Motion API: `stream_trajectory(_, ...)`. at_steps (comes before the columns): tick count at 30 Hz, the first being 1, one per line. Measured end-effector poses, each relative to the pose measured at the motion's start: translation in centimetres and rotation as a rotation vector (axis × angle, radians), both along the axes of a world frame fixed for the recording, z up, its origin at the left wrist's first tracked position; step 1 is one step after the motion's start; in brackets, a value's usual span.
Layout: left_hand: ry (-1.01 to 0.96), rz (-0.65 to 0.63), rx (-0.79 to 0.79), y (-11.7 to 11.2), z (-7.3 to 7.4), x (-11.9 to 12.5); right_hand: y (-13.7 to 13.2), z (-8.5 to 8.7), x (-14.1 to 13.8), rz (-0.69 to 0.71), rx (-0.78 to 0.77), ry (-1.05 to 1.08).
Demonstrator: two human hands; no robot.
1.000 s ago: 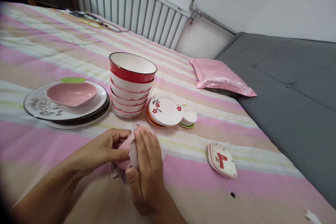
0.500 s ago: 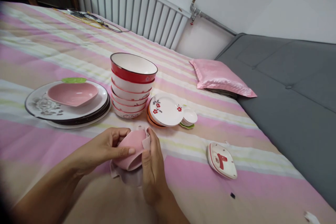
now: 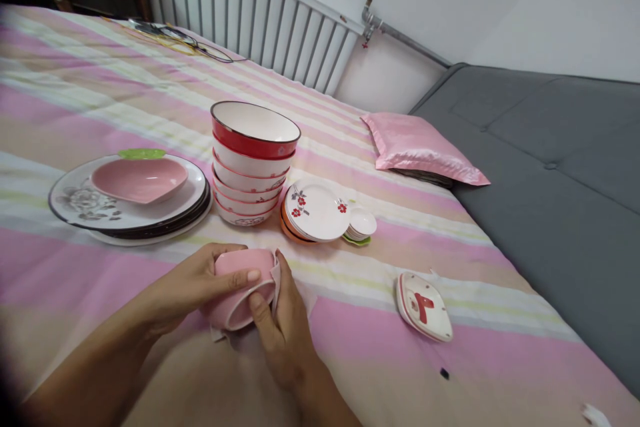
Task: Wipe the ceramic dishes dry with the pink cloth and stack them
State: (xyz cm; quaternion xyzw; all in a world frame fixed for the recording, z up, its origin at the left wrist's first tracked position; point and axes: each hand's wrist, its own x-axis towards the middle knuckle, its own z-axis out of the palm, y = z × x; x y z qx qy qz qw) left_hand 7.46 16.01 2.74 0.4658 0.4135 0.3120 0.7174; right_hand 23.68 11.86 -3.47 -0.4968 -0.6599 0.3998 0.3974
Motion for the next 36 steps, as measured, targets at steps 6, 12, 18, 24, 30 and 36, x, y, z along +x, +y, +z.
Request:
stream_trajectory(6, -0.076, -0.043, 0.046, -0.2, -0.2, -0.3, -0.1, 0.4, 0.1, -0.085, 0.127, 0.013)
stream_trajectory(12, -0.018, -0.167, 0.121, 0.2, -0.8, -0.8, 0.4, 0.8, 1.1, -0.090, 0.418, -0.244)
stream_trajectory(18, 0.276, -0.111, 0.315, 0.5, -1.2, -0.9, 0.6, 1.2, 1.2, 0.105, 0.485, -0.446)
stream_trajectory(24, 0.403, -0.078, 0.439, 0.1, -0.7, -0.4, 0.4, 1.5, 0.9, 0.179, 0.450, -0.417)
stream_trajectory(30, 0.461, -0.071, 0.470, 0.3, -1.1, -0.2, 0.1, 1.4, 0.5, 0.105, 0.372, -0.424)
stream_trajectory(36, 0.539, -0.002, 0.497, 0.4, -0.6, -0.2, 0.0, 0.8, 0.4, 0.028, 0.333, -0.548)
